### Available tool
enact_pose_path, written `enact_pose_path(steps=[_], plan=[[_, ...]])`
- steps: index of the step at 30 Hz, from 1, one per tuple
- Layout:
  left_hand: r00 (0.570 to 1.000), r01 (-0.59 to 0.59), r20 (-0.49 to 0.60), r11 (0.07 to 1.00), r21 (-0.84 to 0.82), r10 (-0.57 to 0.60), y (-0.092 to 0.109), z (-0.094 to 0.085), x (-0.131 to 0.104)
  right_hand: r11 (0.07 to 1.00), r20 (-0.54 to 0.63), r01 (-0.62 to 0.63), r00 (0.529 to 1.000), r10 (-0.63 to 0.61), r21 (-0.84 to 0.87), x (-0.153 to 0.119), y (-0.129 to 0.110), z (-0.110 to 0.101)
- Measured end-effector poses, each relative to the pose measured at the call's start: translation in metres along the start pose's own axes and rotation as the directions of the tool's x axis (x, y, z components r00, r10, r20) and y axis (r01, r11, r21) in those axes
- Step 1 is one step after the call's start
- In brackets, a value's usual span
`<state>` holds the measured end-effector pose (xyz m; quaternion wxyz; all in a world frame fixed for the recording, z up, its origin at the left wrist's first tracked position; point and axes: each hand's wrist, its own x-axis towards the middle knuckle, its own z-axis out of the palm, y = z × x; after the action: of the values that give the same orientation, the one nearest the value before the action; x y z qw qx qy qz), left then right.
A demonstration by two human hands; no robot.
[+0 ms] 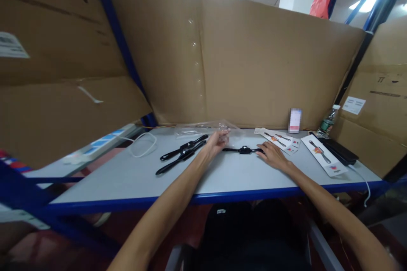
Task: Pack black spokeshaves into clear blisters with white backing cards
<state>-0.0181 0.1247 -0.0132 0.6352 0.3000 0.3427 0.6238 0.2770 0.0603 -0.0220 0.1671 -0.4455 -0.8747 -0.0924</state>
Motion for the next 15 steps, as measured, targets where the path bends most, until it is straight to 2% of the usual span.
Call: enact_pose_path(steps=[2,5,11,15], plan=[[1.000,-0.005,-0.006,0.999,0.034,0.006,-0.004,0.000,0.000,0.999,0.020,0.020,1.000,-0.019,-0.038,0.001,-0.004,-0.002],[0.999,-0.015,0.040,0.998,0.059,0.012,-0.009,0.005,-0.003,0.998,0.047,0.031,0.998,-0.029,-0.053,0.002,-0.004,-0.004],[0.985,-0.021,0.174,0.993,0.116,0.001,-0.009,0.014,-0.011,0.996,0.108,-0.043,0.994,0.034,0.084,0.010,-0.008,-0.001],[0.979,-0.015,0.204,0.992,0.128,-0.012,-0.007,0.014,-0.013,0.987,0.196,-0.102,0.978,0.076,0.123,0.018,-0.018,-0.005]])
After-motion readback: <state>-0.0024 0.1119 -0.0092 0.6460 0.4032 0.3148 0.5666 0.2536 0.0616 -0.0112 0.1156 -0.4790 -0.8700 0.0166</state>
